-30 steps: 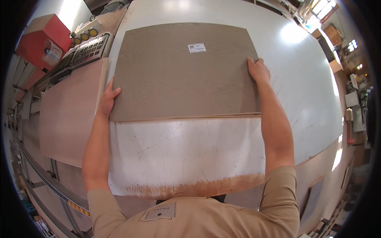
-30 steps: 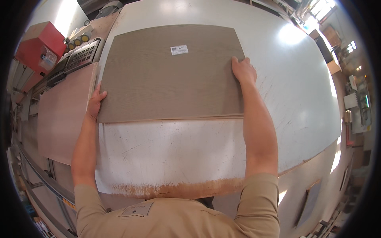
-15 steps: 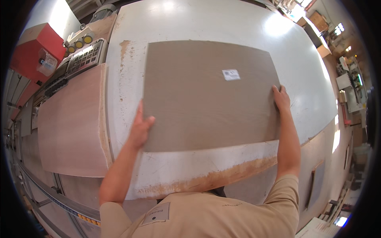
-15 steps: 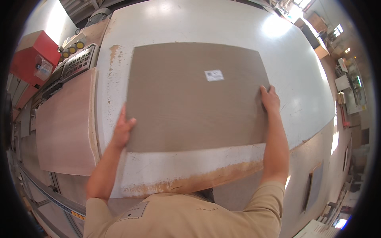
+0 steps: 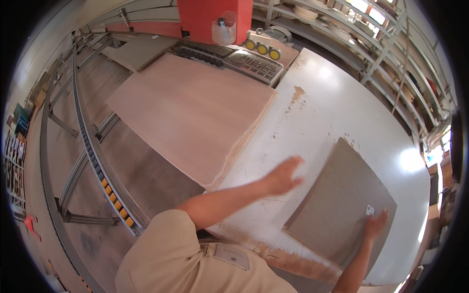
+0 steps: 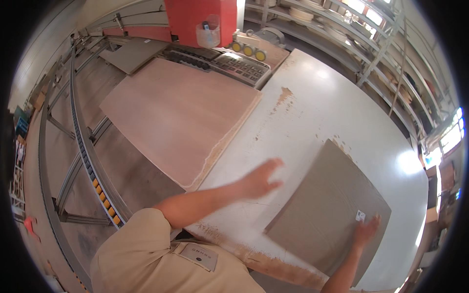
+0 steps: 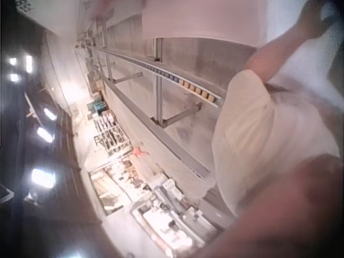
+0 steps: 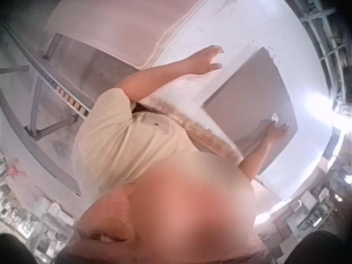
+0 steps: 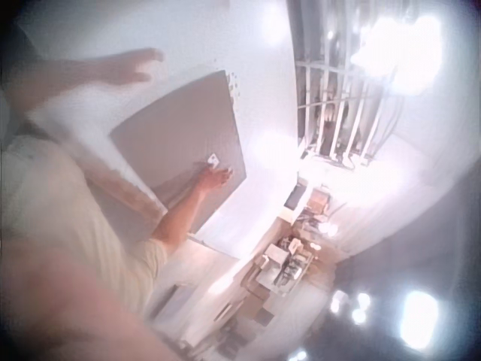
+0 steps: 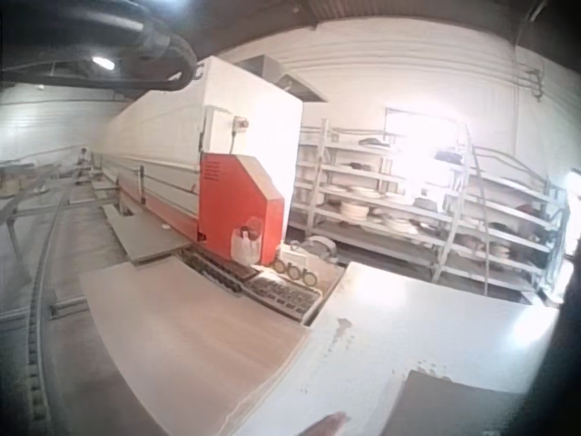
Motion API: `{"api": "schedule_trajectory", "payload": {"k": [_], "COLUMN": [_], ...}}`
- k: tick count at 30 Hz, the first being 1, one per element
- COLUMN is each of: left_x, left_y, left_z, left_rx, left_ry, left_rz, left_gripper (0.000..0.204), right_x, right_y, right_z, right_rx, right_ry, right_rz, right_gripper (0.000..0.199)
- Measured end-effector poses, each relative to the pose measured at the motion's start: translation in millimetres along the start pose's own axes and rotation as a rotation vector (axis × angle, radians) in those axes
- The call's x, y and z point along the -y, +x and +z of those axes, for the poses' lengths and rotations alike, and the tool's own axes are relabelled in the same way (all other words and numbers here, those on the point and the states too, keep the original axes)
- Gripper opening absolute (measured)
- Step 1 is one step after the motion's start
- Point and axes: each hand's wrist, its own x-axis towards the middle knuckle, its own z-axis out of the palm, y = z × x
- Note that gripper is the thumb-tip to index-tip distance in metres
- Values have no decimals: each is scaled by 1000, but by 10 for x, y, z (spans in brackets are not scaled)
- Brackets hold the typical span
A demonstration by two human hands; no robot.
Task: The person repeatedly picks up flat rectangular boards from a white workbench and stacks them on the floor. The person handles the boards one at a time, turning them over and aligning them before placing them in a growing pile.
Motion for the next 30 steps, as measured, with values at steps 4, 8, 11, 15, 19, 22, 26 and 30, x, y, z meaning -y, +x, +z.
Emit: {"api": "schedule_trajectory", "payload": {"k": [4,8,11,15,19,22,26,30], "left_x": [598,1371,1701,1754,1751,1824,1911,1879], "left_y": [124,-166,-435,-613,-600,-508,-304,-206], "left_z": [-1225,-2328,-2821,-3150,-3375,-3583,-3686,-3401], "left_rx": [-358,-869,-866,-776,-790,-801,-757,-636], "left_ry": [17,671,838,881,959,966,933,1023], "left_rz": [-246,-214,-429,-640,-673,-688,-718,-637], "left_gripper": [51,36,43,50,54,57,59,65], "right_x": [1403,2672,3461,4299,4664,4700,4637,4598], "right_y": [7,166,243,109,-139,-187,-150,-151], "right_z": [-490,-695,-622,-460,-378,-354,-305,-261], "right_rx": [79,131,260,373,295,245,245,229], "right_ry": [346,633,758,1015,756,843,925,971], "right_rz": [-345,-507,-504,-408,-368,-375,-349,-317], "right_gripper": [67,63,65,66,69,71,71,71]}}
